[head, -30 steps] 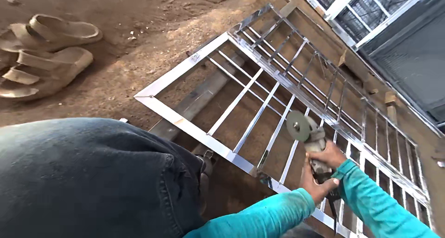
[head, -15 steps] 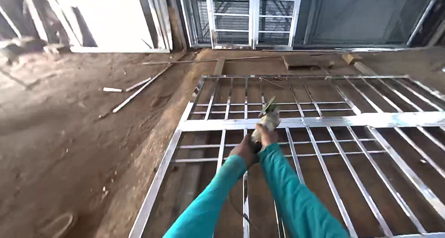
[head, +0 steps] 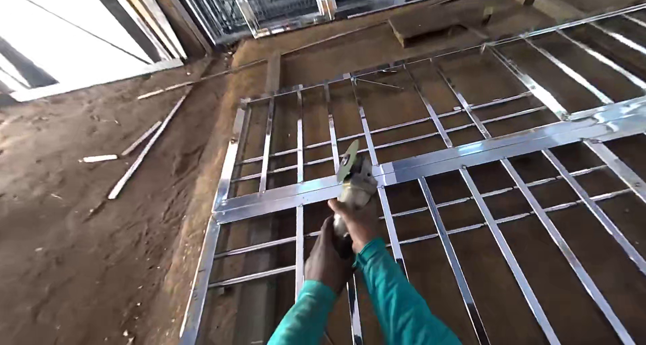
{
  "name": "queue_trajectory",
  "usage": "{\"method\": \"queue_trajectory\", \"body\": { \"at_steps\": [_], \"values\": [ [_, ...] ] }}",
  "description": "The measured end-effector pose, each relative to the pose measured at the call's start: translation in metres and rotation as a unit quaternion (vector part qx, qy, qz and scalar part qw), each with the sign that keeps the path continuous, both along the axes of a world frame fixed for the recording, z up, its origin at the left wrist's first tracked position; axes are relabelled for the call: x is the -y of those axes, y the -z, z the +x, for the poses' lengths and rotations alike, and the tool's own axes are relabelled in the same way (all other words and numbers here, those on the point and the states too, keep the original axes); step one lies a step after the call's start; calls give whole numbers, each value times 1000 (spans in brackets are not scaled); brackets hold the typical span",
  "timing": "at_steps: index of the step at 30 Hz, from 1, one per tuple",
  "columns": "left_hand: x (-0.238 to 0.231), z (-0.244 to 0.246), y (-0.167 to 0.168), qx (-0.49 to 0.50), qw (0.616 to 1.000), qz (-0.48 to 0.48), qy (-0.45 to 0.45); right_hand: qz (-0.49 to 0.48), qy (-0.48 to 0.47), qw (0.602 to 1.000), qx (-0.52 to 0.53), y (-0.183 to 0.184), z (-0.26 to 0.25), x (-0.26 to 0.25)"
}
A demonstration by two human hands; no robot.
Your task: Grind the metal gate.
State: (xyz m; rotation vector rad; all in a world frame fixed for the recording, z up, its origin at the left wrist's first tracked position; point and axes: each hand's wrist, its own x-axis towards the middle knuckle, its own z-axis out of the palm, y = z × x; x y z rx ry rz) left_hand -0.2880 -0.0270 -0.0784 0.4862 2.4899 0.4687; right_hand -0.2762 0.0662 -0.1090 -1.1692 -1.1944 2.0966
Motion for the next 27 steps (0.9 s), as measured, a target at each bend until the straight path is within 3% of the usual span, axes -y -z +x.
{"method": "queue_trajectory", "body": {
  "at_steps": [3,6,8,10,12,14,17,20,22,25,27],
  "values": [
    [-39,29,7,33,999,28,-21,42,-57,997,43,4,13,-49],
    [-71,55,12,96,984,147,-12,78,-190,974,92,-2,25,-115],
    [-88,61,22,112,962,244,47,110,-239,960,97,-17,36,-158],
    [-94,54,37,47,955,265,121,152,-258,945,128,-43,51,-194],
    [-80,37,63,-57,970,217,94,213,-281,920,171,-65,61,-226],
    [-54,17,99,-129,984,122,-4,273,-301,889,213,-80,69,-257],
    [-29,-1,134,-98,987,13,-125,366,-357,808,292,-94,71,-292],
    [-33,2,140,-75,987,-42,-134,443,-443,689,365,-87,58,-307],
    [-39,-1,135,-59,988,-69,-126,452,-492,631,394,-74,41,-303],
    [-44,-5,132,-35,988,-89,-119,443,-535,599,400,-44,20,-299],
    [-44,-6,132,-31,988,-91,-117,443,-544,605,376,-33,6,-299]
  ]
}}
